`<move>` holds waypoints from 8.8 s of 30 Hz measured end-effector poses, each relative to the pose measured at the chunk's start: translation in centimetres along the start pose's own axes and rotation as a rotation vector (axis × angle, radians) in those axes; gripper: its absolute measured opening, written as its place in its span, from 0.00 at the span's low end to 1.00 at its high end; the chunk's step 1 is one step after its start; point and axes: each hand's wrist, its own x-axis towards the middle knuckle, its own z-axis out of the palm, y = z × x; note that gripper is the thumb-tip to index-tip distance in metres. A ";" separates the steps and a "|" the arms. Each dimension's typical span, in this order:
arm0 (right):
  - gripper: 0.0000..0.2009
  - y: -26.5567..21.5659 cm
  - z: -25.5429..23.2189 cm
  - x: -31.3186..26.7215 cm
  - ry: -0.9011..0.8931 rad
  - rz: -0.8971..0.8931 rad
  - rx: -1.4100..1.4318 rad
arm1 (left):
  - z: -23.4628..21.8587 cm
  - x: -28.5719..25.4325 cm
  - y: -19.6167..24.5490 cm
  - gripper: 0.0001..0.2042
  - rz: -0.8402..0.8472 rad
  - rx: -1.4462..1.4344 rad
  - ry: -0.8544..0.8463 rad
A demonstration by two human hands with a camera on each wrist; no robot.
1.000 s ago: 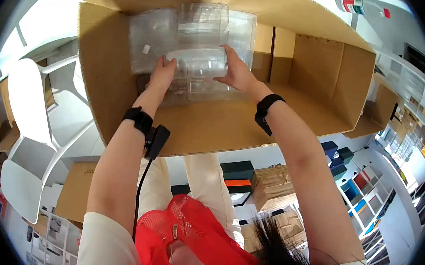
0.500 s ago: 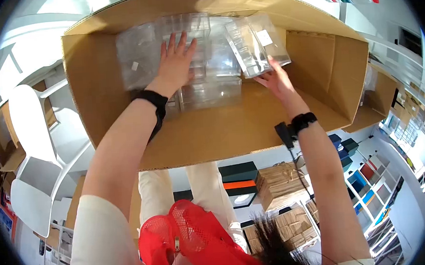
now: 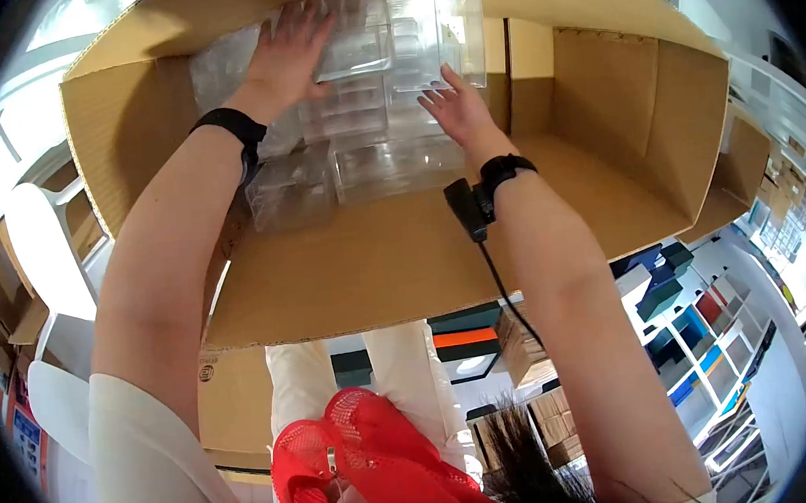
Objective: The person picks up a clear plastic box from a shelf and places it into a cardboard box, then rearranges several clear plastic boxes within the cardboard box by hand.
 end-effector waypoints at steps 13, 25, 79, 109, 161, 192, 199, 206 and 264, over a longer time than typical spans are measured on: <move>0.52 -2.9 1.5 0.1 0.384 -0.251 -1.163 | 0.6 0.5 1.9 0.49 -0.064 0.038 -0.019; 0.62 -3.5 3.3 -0.7 0.389 -0.179 -1.641 | 1.6 -1.3 2.3 0.41 0.114 -0.035 0.236; 0.39 -5.3 -1.8 -4.7 0.550 -0.422 -1.341 | 0.2 -2.6 18.1 0.22 -0.610 -1.840 -0.382; 0.38 -7.5 9.8 -3.8 0.005 -0.310 -2.437 | -2.5 -3.3 19.0 0.13 -0.447 -2.716 -0.846; 0.65 -4.2 6.7 0.2 0.901 -0.255 -1.716 | 0.6 -0.7 -2.6 0.18 -0.181 -0.758 0.358; 0.63 -5.1 9.3 1.7 0.918 -0.432 -1.752 | 5.0 -0.1 1.8 0.33 -0.818 -1.199 0.754; 0.59 -6.0 10.6 2.8 0.857 -0.558 -1.696 | 4.5 -3.2 8.5 0.15 -1.128 -2.538 -0.138; 0.38 -9.9 2.5 4.1 0.224 -0.626 -1.315 | 3.9 -2.5 6.6 0.12 -0.980 -2.479 -0.045; 0.18 -5.9 -16.7 -28.2 -0.262 -0.387 -2.481 | -24.7 -51.3 -9.9 0.18 -0.509 -0.640 0.231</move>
